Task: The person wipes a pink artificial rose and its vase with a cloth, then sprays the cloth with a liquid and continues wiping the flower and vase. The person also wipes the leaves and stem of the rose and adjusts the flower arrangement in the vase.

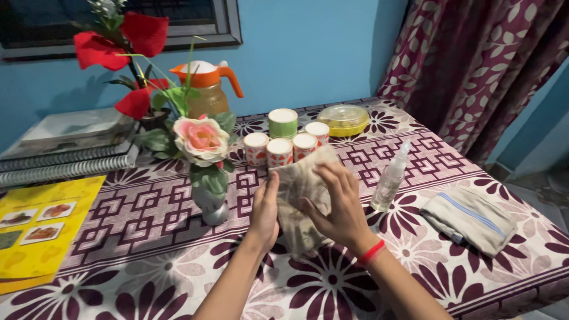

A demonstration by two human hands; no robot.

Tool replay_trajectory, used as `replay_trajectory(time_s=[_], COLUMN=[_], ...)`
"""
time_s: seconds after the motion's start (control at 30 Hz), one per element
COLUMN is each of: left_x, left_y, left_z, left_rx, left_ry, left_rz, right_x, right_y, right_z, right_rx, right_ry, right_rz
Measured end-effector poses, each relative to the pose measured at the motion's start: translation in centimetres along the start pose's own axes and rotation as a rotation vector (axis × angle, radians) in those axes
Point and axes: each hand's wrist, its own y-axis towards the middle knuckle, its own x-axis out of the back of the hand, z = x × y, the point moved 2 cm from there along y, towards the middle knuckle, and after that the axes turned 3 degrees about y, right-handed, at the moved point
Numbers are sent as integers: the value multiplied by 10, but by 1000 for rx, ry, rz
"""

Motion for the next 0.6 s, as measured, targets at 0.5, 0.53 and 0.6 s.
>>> replay_trajectory(time_s=[0.5, 0.53, 0.6], left_x=[33, 39, 52], left_y=[-53, -57, -65], left_z=[-77, -83, -99], left_rx=[-96, -73, -29], left_ry=[383, 361, 317], left_rz=[-193, -233, -312], right_x=[-24, -25, -24], right_y=[26, 27, 33], right_z=[23, 25, 31], right_rx=[-801, -765, -691], right_ry=[676, 656, 616], right_rz=[109, 43, -91])
